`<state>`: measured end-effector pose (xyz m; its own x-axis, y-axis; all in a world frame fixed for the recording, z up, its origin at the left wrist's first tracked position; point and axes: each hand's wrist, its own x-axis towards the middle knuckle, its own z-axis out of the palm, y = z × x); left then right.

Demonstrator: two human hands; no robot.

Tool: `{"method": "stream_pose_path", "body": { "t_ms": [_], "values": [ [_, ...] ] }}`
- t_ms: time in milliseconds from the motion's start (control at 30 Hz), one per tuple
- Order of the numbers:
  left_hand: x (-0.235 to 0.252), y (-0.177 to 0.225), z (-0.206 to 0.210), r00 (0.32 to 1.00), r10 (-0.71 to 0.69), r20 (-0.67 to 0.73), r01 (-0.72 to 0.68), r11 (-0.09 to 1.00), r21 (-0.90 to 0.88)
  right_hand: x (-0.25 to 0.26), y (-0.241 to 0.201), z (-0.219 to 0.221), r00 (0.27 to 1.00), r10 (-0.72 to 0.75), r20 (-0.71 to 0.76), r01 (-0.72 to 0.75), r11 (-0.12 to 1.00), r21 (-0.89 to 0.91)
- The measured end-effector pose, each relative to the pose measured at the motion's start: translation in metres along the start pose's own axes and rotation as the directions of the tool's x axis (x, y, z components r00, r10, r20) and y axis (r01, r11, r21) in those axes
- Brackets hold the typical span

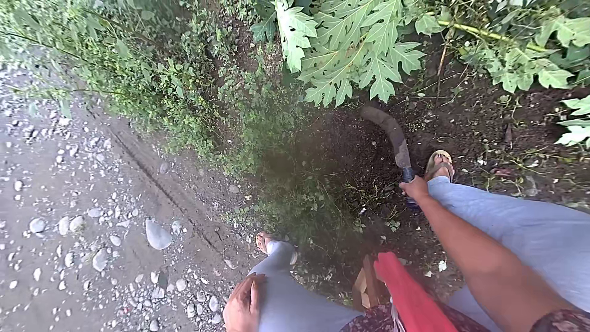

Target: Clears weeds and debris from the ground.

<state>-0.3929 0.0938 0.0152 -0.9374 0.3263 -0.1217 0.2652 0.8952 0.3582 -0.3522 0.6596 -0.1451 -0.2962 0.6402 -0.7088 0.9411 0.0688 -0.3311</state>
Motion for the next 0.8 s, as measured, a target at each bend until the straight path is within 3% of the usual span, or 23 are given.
{"method": "stream_pose_path", "body": {
  "t_ms": [33,100,167,233,300,333,400,467,533,567,633,700,800],
  "values": [
    [0.000,0.001,0.000,1.000,-0.003,0.002,0.003,1.000,0.003,0.000,0.006,0.009,1.000,0.012,0.003,-0.012,1.000,0.018],
    [0.000,0.001,-0.001,1.000,0.002,0.000,-0.002,1.000,0.002,0.000,0.023,0.005,0.997,0.002,0.072,0.013,0.977,-0.214],
    [0.000,-0.003,0.000,1.000,0.022,-0.015,-0.022,1.000,-0.005,0.003,0.035,-0.018,0.981,-0.048,0.189,0.147,0.819,-0.554],
    [-0.003,-0.007,0.000,0.999,0.038,-0.024,-0.038,0.999,-0.018,0.002,0.035,-0.043,0.960,-0.096,0.263,0.259,0.656,-0.709],
    [-0.007,-0.008,0.001,0.999,0.042,-0.023,-0.043,0.999,-0.024,0.001,0.031,-0.058,0.951,-0.138,0.275,0.301,0.602,-0.739],
    [-0.007,-0.008,0.001,0.999,0.040,-0.024,-0.041,0.999,-0.024,0.002,0.026,-0.061,0.954,-0.153,0.256,0.294,0.626,-0.722],
    [-0.008,-0.008,0.002,0.999,0.033,-0.030,-0.034,0.999,-0.019,-0.003,0.016,-0.057,0.971,-0.148,0.188,0.233,0.759,-0.608],
    [-0.009,-0.008,0.002,0.999,0.028,-0.032,-0.029,0.999,-0.020,-0.010,0.010,-0.040,0.990,-0.098,0.100,0.128,0.918,-0.375],
    [-0.008,-0.008,0.002,0.999,0.022,-0.036,-0.023,1.000,-0.019,-0.015,0.013,-0.016,0.999,-0.025,0.043,0.031,0.986,-0.161],
    [-0.007,-0.008,0.002,0.999,0.020,-0.040,-0.020,1.000,-0.018,-0.015,0.019,-0.008,0.999,0.004,0.043,0.002,0.990,-0.144],
    [-0.007,-0.009,0.003,0.999,0.018,-0.039,-0.018,1.000,-0.021,-0.013,0.041,-0.010,0.994,0.025,0.110,0.015,0.936,-0.352],
    [-0.007,-0.010,0.004,0.999,0.019,-0.040,-0.021,0.999,-0.028,-0.014,0.054,-0.031,0.986,0.006,0.166,0.095,0.800,-0.592],
    [-0.007,-0.012,0.007,0.999,0.026,-0.044,-0.027,0.999,-0.039,-0.018,0.049,-0.059,0.983,-0.045,0.177,0.155,0.716,-0.680]
  ]
}}
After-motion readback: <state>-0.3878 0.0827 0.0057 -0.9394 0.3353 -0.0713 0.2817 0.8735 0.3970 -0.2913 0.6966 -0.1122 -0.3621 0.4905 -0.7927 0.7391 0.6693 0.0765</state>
